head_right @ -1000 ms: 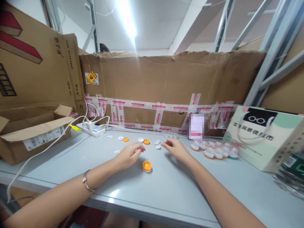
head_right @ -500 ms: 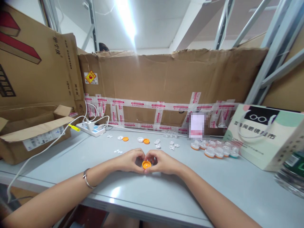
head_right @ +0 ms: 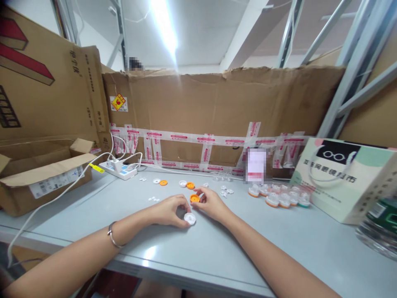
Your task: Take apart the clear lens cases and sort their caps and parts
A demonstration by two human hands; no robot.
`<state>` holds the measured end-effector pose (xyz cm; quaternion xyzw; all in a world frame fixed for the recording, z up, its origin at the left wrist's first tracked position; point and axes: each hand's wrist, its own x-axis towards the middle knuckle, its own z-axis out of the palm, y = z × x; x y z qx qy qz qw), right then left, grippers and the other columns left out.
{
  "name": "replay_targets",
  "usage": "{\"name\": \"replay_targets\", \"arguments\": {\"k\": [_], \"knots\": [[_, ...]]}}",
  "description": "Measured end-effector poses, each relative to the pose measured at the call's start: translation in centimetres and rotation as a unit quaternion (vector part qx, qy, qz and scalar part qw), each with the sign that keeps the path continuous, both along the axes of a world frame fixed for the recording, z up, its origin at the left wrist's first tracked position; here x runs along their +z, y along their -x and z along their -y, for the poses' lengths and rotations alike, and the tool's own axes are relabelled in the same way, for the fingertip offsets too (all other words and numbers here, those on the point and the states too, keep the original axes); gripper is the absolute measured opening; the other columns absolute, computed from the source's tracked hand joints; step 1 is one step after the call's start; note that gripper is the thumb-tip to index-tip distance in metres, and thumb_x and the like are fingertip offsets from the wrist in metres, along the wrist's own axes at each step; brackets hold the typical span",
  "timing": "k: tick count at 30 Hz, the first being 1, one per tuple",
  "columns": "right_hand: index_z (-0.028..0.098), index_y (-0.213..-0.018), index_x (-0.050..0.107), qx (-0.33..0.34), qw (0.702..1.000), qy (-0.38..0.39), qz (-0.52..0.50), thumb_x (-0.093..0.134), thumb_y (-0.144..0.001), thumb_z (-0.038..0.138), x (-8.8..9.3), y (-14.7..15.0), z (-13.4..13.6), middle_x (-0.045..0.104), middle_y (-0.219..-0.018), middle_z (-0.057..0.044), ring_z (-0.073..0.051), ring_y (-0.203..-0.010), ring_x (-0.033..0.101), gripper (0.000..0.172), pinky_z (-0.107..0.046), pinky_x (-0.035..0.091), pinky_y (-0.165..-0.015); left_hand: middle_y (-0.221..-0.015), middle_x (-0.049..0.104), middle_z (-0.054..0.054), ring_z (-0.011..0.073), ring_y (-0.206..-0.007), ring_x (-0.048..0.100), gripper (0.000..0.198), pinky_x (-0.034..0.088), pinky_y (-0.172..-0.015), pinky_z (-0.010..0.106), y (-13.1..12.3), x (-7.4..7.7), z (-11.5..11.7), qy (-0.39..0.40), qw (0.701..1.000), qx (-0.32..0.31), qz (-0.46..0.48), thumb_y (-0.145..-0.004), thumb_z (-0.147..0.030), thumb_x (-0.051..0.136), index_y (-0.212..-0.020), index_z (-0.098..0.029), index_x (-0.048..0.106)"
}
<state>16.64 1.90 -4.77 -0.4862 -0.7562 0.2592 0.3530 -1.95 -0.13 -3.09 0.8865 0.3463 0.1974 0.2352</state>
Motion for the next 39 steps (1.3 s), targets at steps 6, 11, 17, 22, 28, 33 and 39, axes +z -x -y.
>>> {"name": "replay_targets", "arguments": {"k": [6,11,17,22,28,33,39], "knots": [[0.017,-0.090,0.053,-0.020,1.000,-0.018,0.001,0.059,-0.065,0.022,-0.6,0.8,-0.4,0.055,-0.085,-0.002,-0.010,-0.059,0.054,0.026,-0.027,0.048,-0.060,-0.088,0.054,0.003,0.0172,-0.085,0.050,0.027,0.040,-0.076,0.025,-0.2,0.2,0.0,0.001,1.000,-0.001,-0.006,-0.057,-0.027,0.066,-0.081,-0.017,0.059],[0.020,-0.081,0.046,-0.011,0.999,-0.031,-0.041,0.051,-0.070,0.015,-0.7,0.8,-0.6,0.050,-0.085,-0.001,-0.013,-0.075,0.058,0.013,-0.029,0.049,-0.070,-0.086,0.055,0.002,0.0164,-0.083,0.050,0.026,0.039,-0.073,0.024,-0.2,0.5,0.2,-0.003,1.000,0.000,-0.016,-0.059,-0.029,0.065,-0.081,-0.017,0.060],[0.019,-0.076,0.058,0.044,0.994,-0.100,0.025,0.043,-0.073,0.008,-0.8,0.5,-0.4,0.045,-0.089,-0.004,-0.014,-0.078,0.052,0.019,-0.031,0.045,-0.074,-0.085,0.055,0.002,0.0168,-0.083,0.050,0.027,0.039,-0.072,0.024,-0.2,0.5,0.1,0.001,1.000,0.003,-0.022,-0.058,-0.029,0.066,-0.082,-0.017,0.060],[0.020,-0.082,0.066,0.052,0.994,-0.080,0.061,0.044,-0.072,0.007,-1.3,0.5,-0.6,0.044,-0.088,-0.004,-0.015,-0.077,0.050,0.027,-0.031,0.042,-0.074,-0.088,0.054,0.003,0.0168,-0.083,0.050,0.028,0.039,-0.075,0.025,-0.2,0.4,0.1,0.000,1.000,0.002,-0.020,-0.059,-0.030,0.066,-0.082,-0.017,0.059],[0.018,-0.077,0.063,0.030,0.996,-0.061,0.053,0.043,-0.074,0.015,-0.2,0.3,-0.2,0.048,-0.081,-0.003,-0.013,-0.067,0.048,0.020,-0.029,0.040,-0.067,-0.088,0.054,0.002,0.0160,-0.083,0.050,0.028,0.040,-0.074,0.024,0.0,0.2,-0.1,-0.006,1.000,-0.004,-0.014,-0.059,-0.028,0.066,-0.083,-0.016,0.060],[0.019,-0.084,0.053,0.110,0.991,0.041,0.065,0.051,-0.072,0.021,1.8,-0.8,1.6,0.051,-0.077,0.001,-0.012,-0.066,0.045,0.012,-0.026,0.038,-0.063,-0.088,0.055,0.003,0.0162,-0.083,0.051,0.032,0.040,-0.072,0.024,0.4,0.7,-0.1,-0.005,1.000,-0.007,-0.018,-0.059,-0.029,0.068,-0.087,-0.017,0.061],[0.020,-0.088,0.055,0.185,0.975,0.062,0.103,0.068,-0.061,0.039,1.8,-0.7,2.4,0.048,-0.080,0.001,-0.013,-0.072,0.043,0.035,-0.025,0.037,-0.064,-0.079,0.060,0.002,0.0130,-0.075,0.054,0.022,0.040,-0.068,0.021,0.7,1.2,-0.3,0.014,0.999,-0.040,0.024,-0.066,-0.033,0.066,-0.078,-0.014,0.062]]}}
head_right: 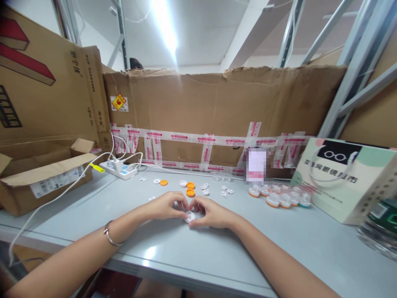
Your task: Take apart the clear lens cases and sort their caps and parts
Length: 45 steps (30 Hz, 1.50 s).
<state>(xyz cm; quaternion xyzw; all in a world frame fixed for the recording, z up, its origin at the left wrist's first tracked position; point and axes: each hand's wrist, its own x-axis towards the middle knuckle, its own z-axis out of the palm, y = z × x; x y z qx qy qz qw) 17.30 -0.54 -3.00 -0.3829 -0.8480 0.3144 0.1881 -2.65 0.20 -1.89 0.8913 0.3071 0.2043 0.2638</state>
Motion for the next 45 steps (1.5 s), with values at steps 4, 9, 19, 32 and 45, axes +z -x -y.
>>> {"name": "replay_targets", "arguments": {"k": [4,9,19,32,45], "knots": [[0.018,-0.081,0.057,0.004,1.000,0.013,-0.017,0.068,-0.060,0.042,-0.7,0.6,-0.5,0.048,-0.075,0.002,-0.013,-0.069,0.043,0.033,-0.024,0.035,-0.061,-0.069,0.061,0.001,0.0109,-0.063,0.055,0.020,0.039,-0.056,0.018,-0.3,-0.6,-0.5,0.063,0.998,0.006,-0.005,-0.066,-0.030,0.066,-0.074,-0.012,0.063],[0.017,-0.078,0.057,-0.013,0.999,0.035,-0.033,0.071,-0.057,0.043,-1.2,0.8,-0.7,0.050,-0.073,0.002,-0.012,-0.067,0.042,0.036,-0.023,0.034,-0.058,-0.065,0.064,0.000,0.0111,-0.061,0.056,0.015,0.037,-0.052,0.017,-0.8,-0.7,-0.7,0.066,0.996,0.053,-0.040,-0.062,-0.024,0.069,-0.071,-0.013,0.065],[0.018,-0.081,0.058,-0.017,0.999,0.029,-0.026,0.070,-0.058,0.042,-1.1,1.0,-0.7,0.048,-0.071,0.002,-0.012,-0.067,0.043,0.035,-0.023,0.035,-0.059,-0.057,0.061,0.000,0.0099,-0.053,0.053,0.007,0.034,-0.050,0.017,-0.6,0.4,0.3,-0.094,0.989,0.029,-0.107,-0.063,-0.020,0.062,-0.062,-0.014,0.066],[0.017,-0.081,0.059,-0.028,0.998,0.041,-0.027,0.069,-0.059,0.039,-0.9,0.7,-0.5,0.050,-0.074,0.001,-0.013,-0.069,0.043,0.032,-0.024,0.035,-0.061,-0.058,0.063,0.003,0.0115,-0.053,0.052,0.018,0.035,-0.052,0.019,2.6,2.9,-1.2,-0.130,0.966,0.162,-0.156,-0.059,-0.010,0.048,-0.061,-0.014,0.066],[0.017,-0.082,0.059,-0.031,0.998,0.052,-0.028,0.070,-0.059,0.040,-1.0,0.6,-0.6,0.050,-0.075,0.001,-0.012,-0.069,0.044,0.035,-0.023,0.035,-0.061,-0.062,0.064,0.010,0.0219,-0.061,0.060,0.004,0.041,-0.057,0.026,3.8,3.7,-1.2,-0.092,0.899,0.291,-0.313,-0.057,-0.010,0.060,-0.058,-0.011,0.063]]}}
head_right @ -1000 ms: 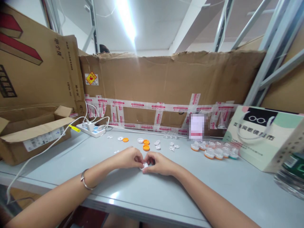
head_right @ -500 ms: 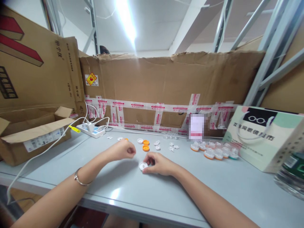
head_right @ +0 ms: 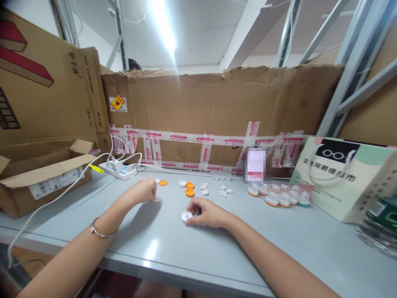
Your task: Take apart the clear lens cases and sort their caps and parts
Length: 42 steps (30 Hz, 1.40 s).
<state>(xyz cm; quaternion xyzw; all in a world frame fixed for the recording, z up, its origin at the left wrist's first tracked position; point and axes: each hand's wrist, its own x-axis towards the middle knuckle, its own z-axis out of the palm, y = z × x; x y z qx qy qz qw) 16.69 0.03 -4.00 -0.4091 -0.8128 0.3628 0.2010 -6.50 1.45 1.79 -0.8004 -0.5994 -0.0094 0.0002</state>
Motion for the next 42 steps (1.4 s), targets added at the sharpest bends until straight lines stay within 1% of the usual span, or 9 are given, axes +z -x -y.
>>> {"name": "replay_targets", "arguments": {"k": [3,7,10,13,17,21,26,36,42], "knots": [[0.017,-0.082,0.059,-0.003,1.000,-0.001,0.002,0.070,-0.058,0.041,0.0,0.0,-0.1,0.050,-0.074,0.001,-0.012,-0.069,0.044,0.035,-0.022,0.035,-0.061,-0.064,0.063,0.012,0.0229,-0.064,0.060,0.006,0.042,-0.057,0.027,-0.1,0.1,0.1,-0.009,1.000,0.009,-0.008,-0.059,-0.007,0.058,-0.061,-0.010,0.062],[0.017,-0.082,0.060,-0.003,1.000,-0.001,-0.004,0.070,-0.058,0.040,-0.3,0.0,-0.3,0.050,-0.073,0.002,-0.012,-0.067,0.043,0.035,-0.022,0.035,-0.059,-0.074,0.064,0.013,0.0222,-0.071,0.060,0.016,0.043,-0.062,0.028,-0.6,-0.2,0.3,-0.046,0.999,0.004,0.005,-0.072,-0.008,0.047,-0.070,-0.010,0.063],[0.017,-0.085,0.061,0.003,1.000,0.001,-0.021,0.068,-0.061,0.038,-0.6,0.1,-0.5,0.050,-0.071,0.002,-0.011,-0.065,0.044,0.033,-0.022,0.035,-0.058,-0.085,0.062,0.008,0.0166,-0.079,0.058,0.018,0.042,-0.071,0.024,-1.5,-0.7,0.6,-0.087,0.986,-0.118,0.080,-0.079,-0.013,0.044,-0.078,-0.014,0.062],[0.016,-0.089,0.061,0.013,0.999,-0.006,-0.035,0.065,-0.065,0.035,-0.8,0.3,-0.7,0.048,-0.068,0.002,-0.010,-0.061,0.042,0.031,-0.021,0.034,-0.056,-0.085,0.061,0.005,0.0132,-0.080,0.056,0.012,0.041,-0.073,0.020,-2.7,-1.7,1.1,-0.094,0.936,-0.291,0.174,-0.079,-0.015,0.049,-0.081,-0.015,0.062],[0.015,-0.078,0.060,0.040,0.998,-0.022,-0.034,0.062,-0.068,0.035,-1.0,0.4,-0.9,0.041,-0.062,0.004,-0.008,-0.056,0.037,0.022,-0.020,0.030,-0.051,-0.083,0.060,0.004,0.0126,-0.080,0.055,0.009,0.041,-0.073,0.020,-3.9,-3.2,1.2,-0.037,0.900,-0.385,0.199,-0.077,-0.018,0.056,-0.082,-0.016,0.063],[0.016,-0.077,0.058,0.047,0.998,-0.030,-0.040,0.062,-0.068,0.034,-1.1,0.3,-1.0,0.041,-0.063,0.004,-0.008,-0.057,0.037,0.020,-0.020,0.030,-0.052,-0.081,0.060,0.003,0.0123,-0.079,0.055,0.010,0.041,-0.075,0.020,-4.3,-4.0,0.9,-0.012,0.901,-0.385,0.200,-0.075,-0.012,0.057,-0.081,-0.016,0.064],[0.016,-0.081,0.057,0.039,0.997,0.010,-0.059,0.066,-0.064,0.032,-0.9,0.3,-1.0,0.044,-0.065,0.004,-0.009,-0.059,0.040,0.025,-0.021,0.032,-0.055,-0.085,0.062,0.003,0.0121,-0.082,0.055,0.015,0.041,-0.077,0.020,-4.5,-4.3,0.6,0.001,0.896,-0.391,0.212,-0.075,-0.007,0.054,-0.080,-0.016,0.065],[0.016,-0.067,0.053,0.005,0.996,0.040,-0.076,0.070,-0.057,0.026,-1.0,0.6,-1.1,0.042,-0.059,0.006,-0.008,-0.057,0.038,0.022,-0.021,0.030,-0.053,-0.079,0.062,0.002,0.0120,-0.077,0.056,0.009,0.042,-0.072,0.019,-5.1,-4.8,0.3,-0.014,0.910,-0.359,0.205,-0.074,-0.010,0.057,-0.073,-0.015,0.064],[0.016,-0.065,0.051,0.000,0.996,0.055,-0.074,0.069,-0.057,0.023,-0.8,0.7,-1.0,0.042,-0.058,0.007,-0.008,-0.056,0.037,0.021,-0.021,0.029,-0.052,-0.083,0.063,0.003,0.0134,-0.080,0.058,0.012,0.042,-0.074,0.021,-5.0,-5.1,0.4,-0.065,0.915,-0.372,0.145,-0.077,-0.015,0.053,-0.077,-0.017,0.064]]}}
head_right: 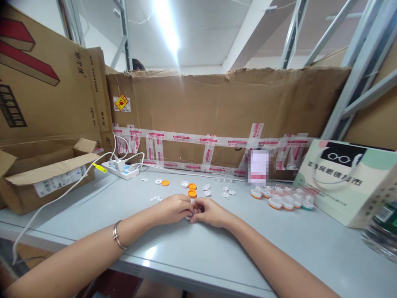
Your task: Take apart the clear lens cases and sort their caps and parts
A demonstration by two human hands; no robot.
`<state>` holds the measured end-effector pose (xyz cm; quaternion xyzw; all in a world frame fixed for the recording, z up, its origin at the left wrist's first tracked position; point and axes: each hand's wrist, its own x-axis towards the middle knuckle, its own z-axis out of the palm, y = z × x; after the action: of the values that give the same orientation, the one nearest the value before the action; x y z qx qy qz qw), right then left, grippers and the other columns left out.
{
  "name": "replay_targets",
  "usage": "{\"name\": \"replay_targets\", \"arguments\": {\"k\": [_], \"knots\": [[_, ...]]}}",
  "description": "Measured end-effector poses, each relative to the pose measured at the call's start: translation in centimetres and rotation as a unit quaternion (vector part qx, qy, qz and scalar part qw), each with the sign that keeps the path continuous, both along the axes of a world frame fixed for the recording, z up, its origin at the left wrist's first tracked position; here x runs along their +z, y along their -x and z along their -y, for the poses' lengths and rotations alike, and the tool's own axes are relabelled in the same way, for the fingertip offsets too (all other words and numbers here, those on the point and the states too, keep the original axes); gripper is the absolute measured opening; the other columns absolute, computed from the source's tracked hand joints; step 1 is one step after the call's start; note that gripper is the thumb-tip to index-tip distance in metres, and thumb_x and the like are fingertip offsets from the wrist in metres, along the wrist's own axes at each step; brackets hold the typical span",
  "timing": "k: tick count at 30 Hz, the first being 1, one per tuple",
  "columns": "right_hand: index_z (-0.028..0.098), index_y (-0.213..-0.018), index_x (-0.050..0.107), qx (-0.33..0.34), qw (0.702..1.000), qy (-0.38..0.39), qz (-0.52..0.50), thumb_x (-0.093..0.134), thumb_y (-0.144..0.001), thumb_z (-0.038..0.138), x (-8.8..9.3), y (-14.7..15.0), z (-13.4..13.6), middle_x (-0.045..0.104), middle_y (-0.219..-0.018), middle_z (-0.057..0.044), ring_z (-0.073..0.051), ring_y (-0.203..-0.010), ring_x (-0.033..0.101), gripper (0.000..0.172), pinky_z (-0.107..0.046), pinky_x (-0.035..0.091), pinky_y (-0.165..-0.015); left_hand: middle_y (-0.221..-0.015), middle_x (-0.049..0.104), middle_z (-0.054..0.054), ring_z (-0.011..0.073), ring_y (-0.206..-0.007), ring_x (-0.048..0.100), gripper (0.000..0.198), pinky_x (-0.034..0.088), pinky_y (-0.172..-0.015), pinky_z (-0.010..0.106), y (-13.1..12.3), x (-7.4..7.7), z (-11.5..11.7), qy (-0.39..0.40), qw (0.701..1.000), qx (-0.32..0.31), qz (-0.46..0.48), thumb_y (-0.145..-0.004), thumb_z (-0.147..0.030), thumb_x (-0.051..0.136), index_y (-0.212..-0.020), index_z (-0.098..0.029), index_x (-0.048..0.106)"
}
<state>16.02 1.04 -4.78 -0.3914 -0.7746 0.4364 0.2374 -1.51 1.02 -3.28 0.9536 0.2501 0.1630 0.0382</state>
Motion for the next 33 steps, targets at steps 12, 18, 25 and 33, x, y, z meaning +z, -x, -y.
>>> {"name": "replay_targets", "arguments": {"k": [12,18,25,33], "knots": [[0.016,-0.065,0.051,-0.006,1.000,0.001,0.011,0.067,-0.057,0.023,0.3,0.2,0.3,0.041,-0.058,0.006,-0.008,-0.055,0.036,0.019,-0.020,0.029,-0.051,-0.072,0.063,0.004,0.0150,-0.071,0.057,0.016,0.040,-0.065,0.025,-0.1,0.8,0.4,-0.147,0.984,-0.021,-0.095,-0.079,-0.022,0.051,-0.070,-0.016,0.062],[0.016,-0.068,0.052,-0.002,1.000,-0.010,0.012,0.067,-0.059,0.022,0.1,0.1,0.2,0.040,-0.059,0.006,-0.008,-0.056,0.036,0.018,-0.020,0.029,-0.051,-0.067,0.062,0.004,0.0143,-0.065,0.056,0.013,0.038,-0.060,0.023,-0.5,0.5,0.3,-0.089,0.993,0.042,-0.067,-0.073,-0.024,0.056,-0.064,-0.015,0.059],[0.016,-0.073,0.053,0.014,1.000,-0.017,0.010,0.065,-0.062,0.024,0.1,0.0,0.2,0.040,-0.061,0.006,-0.008,-0.057,0.037,0.018,-0.021,0.030,-0.053,-0.061,0.060,0.000,0.0116,-0.059,0.054,0.013,0.034,-0.053,0.019,-0.6,0.5,0.1,0.028,0.995,0.094,-0.014,-0.066,-0.025,0.061,-0.058,-0.015,0.058],[0.016,-0.081,0.056,0.016,0.999,-0.029,0.025,0.067,-0.063,0.033,0.0,-0.1,0.2,0.041,-0.063,0.005,-0.008,-0.058,0.037,0.026,-0.021,0.030,-0.053,-0.066,0.064,0.000,0.0102,-0.061,0.055,0.010,0.036,-0.058,0.017,0.4,1.4,0.0,0.042,0.994,0.101,0.017,-0.071,-0.018,0.054,-0.068,-0.015,0.063]]}}
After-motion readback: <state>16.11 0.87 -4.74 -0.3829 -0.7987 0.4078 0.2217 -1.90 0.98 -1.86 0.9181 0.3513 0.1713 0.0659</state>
